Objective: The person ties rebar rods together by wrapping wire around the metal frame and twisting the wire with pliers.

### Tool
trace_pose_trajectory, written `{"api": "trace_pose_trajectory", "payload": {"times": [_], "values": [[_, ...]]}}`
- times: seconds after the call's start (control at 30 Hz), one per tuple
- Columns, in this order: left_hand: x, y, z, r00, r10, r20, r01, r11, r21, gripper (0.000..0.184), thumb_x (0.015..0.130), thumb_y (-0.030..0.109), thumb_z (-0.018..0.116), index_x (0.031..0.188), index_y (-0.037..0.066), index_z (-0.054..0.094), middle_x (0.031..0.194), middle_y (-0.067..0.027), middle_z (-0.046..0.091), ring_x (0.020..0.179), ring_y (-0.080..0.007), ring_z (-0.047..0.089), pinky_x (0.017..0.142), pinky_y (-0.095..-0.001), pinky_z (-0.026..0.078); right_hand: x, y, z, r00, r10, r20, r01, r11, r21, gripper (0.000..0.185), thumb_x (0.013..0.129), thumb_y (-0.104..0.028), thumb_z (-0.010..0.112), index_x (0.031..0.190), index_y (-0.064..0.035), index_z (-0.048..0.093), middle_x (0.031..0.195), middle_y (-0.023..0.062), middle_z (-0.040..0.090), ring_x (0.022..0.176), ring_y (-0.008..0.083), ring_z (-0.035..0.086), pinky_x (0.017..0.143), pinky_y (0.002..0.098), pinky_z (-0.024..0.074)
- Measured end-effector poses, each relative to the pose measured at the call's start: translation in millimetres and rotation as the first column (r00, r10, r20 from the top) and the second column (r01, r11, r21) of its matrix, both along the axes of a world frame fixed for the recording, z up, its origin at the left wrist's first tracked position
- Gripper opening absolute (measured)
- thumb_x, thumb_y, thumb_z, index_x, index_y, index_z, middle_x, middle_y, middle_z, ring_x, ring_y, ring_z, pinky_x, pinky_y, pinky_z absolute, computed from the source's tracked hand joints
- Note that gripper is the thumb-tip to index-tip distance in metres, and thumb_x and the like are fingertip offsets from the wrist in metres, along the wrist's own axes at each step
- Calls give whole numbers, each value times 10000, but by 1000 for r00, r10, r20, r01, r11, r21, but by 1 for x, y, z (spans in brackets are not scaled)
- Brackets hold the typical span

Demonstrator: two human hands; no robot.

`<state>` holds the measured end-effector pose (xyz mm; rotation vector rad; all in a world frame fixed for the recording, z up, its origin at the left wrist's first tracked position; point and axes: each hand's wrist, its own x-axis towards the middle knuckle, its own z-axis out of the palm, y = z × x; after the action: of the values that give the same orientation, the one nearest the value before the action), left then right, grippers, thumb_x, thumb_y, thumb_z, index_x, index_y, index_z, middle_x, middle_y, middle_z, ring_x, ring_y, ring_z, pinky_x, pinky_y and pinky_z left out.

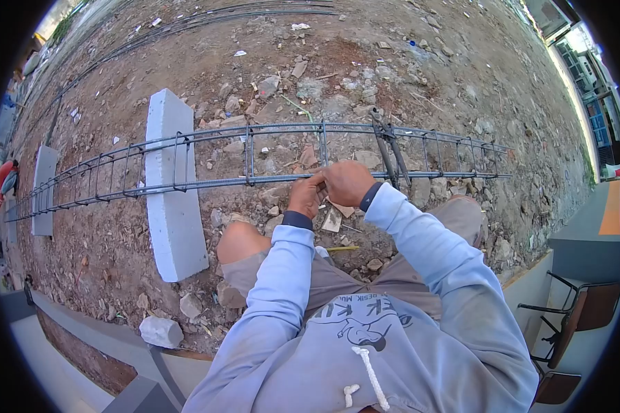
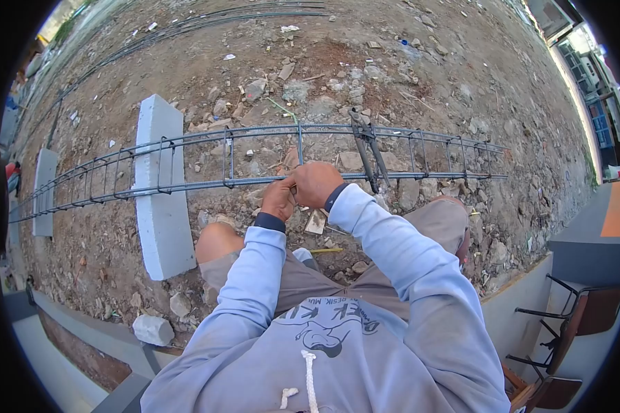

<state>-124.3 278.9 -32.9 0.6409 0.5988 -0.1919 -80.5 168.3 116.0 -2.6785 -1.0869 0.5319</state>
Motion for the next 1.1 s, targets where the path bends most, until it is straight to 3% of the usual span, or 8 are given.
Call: {"api": "trace_pose_trajectory", "payload": {"times": [0.1, 0.23, 0.27, 0.5, 0.8, 0.9, 1.03, 1.1], "values": [[-1, -3, 5, 1000, 19, -12, -19, 1000, 25, 169, 828, 88, 632, 983, 25, 609, 864, -71, 649, 725, -178, 645, 619, -285, 542, 28, 16, -9, 959, 272, 79, -261, 957, -130, 172, 720, -203, 625, 816, -63, 654, 804, 158, 660, 775, 347, 649, 658, 448, 516], [2, -6, 16, 998, 20, -59, -16, 997, 69, 153, 858, 109, 582, 968, 6, 608, 873, -87, 651, 749, -188, 646, 643, -289, 542, 52, 26, -18, 940, 327, 97, -313, 940, -136, 195, 709, -244, 660, 838, -98, 649, 832, 120, 662, 808, 323, 648, 679, 444, 510], [2, -8, 15, 997, 28, -70, -23, 997, 77, 155, 874, 116, 559, 965, 0, 607, 877, -95, 651, 767, -193, 648, 656, -292, 544, 54, 21, -19, 953, 270, 137, -267, 963, -35, 169, 732, -231, 632, 836, -97, 628, 829, 110, 657, 809, 330, 642, 676, 456, 502], [-3, -13, 18, 996, 88, 17, -88, 996, 19, 175, 873, 157, 602, 968, 9, 599, 856, -75, 642, 757, -186, 648, 655, -299, 559, 55, 6, -29, 982, 4, 189, -2, 1000, -9, 132, 738, -204, 589, 780, -81, 613, 759, 150, 645, 746, 351, 639, 629, 474, 497], [-1, -17, 15, 997, 56, 49, -63, 984, 169, 185, 874, 200, 638, 937, 29, 603, 811, -49, 643, 702, -147, 641, 626, -256, 548, 35, -5, -24, 978, -62, 201, 101, 976, -193, 247, 737, -261, 625, 826, -33, 664, 793, 184, 669, 767, 333, 667, 680, 425, 535], [-2, -17, 19, 997, 45, 56, -57, 973, 225, 169, 870, 185, 643, 926, 29, 611, 776, -40, 642, 654, -127, 627, 590, -239, 524, 21, -12, -25, 990, -67, 124, 96, 965, -244, 290, 748, -292, 630, 830, -16, 659, 800, 195, 667, 765, 340, 666, 690, 432, 534], [-1, -16, 17, 995, 65, 70, -80, 970, 230, 198, 845, 165, 665, 948, 7, 607, 794, -65, 651, 626, -122, 622, 541, -230, 499, 4, -11, -38, 992, -98, -81, 95, 995, -41, 263, 737, -245, 606, 751, 11, 668, 785, 224, 655, 764, 368, 655, 703, 449, 521], [-3, -13, 19, 997, 51, 57, -65, 963, 262, 198, 834, 166, 678, 926, 2, 615, 779, -61, 645, 601, -108, 596, 505, -227, 449, -2, -7, -43, 902, -281, -328, 338, 932, 129, 238, 735, -191, 572, 695, 27, 658, 724, 215, 645, 672, 324, 653, 647, 420, 518]]}}
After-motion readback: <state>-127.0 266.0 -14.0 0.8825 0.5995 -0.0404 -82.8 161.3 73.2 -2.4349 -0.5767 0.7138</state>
